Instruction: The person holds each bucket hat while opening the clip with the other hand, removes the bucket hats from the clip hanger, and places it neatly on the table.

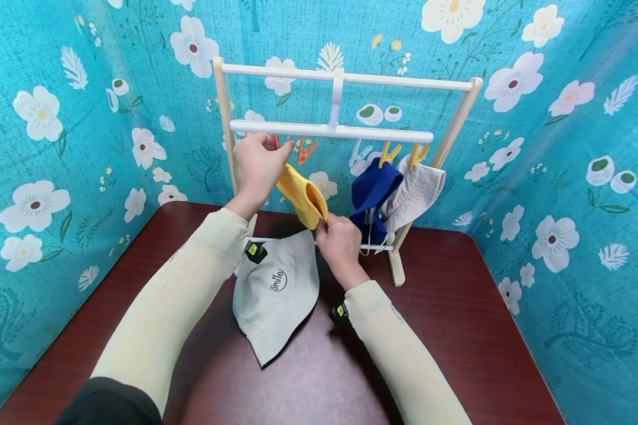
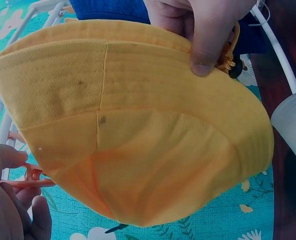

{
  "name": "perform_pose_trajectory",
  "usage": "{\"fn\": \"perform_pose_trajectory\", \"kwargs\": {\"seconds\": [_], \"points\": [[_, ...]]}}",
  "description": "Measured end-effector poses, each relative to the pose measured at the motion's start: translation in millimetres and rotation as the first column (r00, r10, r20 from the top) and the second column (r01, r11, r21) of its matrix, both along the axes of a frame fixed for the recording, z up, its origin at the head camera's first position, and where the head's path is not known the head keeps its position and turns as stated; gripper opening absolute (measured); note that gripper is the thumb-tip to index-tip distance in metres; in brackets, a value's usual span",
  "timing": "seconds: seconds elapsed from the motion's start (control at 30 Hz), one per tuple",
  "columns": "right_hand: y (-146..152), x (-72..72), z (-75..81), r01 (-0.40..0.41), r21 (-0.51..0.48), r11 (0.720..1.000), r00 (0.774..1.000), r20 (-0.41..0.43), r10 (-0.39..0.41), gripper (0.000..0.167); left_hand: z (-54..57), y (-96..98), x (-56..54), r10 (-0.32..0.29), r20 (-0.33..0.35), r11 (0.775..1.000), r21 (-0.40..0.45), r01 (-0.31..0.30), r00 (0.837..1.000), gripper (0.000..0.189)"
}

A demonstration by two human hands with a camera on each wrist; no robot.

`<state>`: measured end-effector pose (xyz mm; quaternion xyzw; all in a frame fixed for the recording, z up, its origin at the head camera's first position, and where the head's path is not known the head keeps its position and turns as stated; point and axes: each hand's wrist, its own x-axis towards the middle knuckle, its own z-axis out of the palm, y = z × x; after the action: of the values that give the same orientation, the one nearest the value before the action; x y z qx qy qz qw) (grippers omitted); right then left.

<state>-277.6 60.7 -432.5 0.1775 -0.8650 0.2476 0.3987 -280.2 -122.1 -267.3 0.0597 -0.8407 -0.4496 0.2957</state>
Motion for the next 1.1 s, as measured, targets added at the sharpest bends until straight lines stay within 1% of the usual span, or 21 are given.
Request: {"fn": "perform_pose_trajectory", "kwargs": {"seconds": [0.17,0.27,0.4,0.5,0.73,0.9,1.1], "points": [[7,-2.6,-3.1,0.005,0.011,1.0,0.999,-0.037,-0.005,0.023,-1.0,0.4,-0.8,-0.011,-0.013,1.0,0.004,0.011,1.0,0.036],[12,-3.5,-4.9,0.015,0.029,0.999,0.999,-0.042,-0.014,0.02,-2.4,1.4,-2.0,-0.023,-0.026,1.0,0.002,0.023,0.999,0.035],[16,-2.5,-5.1,0.018,0.051,0.999,0.999,-0.045,-0.016,0.016,-5.7,1.8,-3.1,-0.032,-0.038,0.999,-0.002,0.032,0.999,0.035],[19,-1.2,-4.3,0.018,0.056,0.998,0.998,-0.058,-0.015,0.016,-7.4,1.9,-3.5,-0.033,-0.037,0.999,-0.002,0.033,0.999,0.036],[24,1.4,-4.9,0.026,0.061,0.998,0.995,-0.093,-0.02,0.01,-8.0,1.0,-1.5,-0.04,-0.049,0.999,-0.005,0.039,0.998,0.034],[29,4.6,-6.2,0.023,0.074,0.997,0.995,-0.102,-0.015,0.008,-9.9,-0.4,-1.2,-0.034,-0.069,0.999,-0.028,0.033,0.997,0.032],[34,8.3,-5.3,0.018,0.077,0.997,0.991,-0.132,-0.007,0.011,-12.4,-2.1,0.0,-0.035,-0.071,0.997,-0.077,0.03,0.997,0.036]]}}
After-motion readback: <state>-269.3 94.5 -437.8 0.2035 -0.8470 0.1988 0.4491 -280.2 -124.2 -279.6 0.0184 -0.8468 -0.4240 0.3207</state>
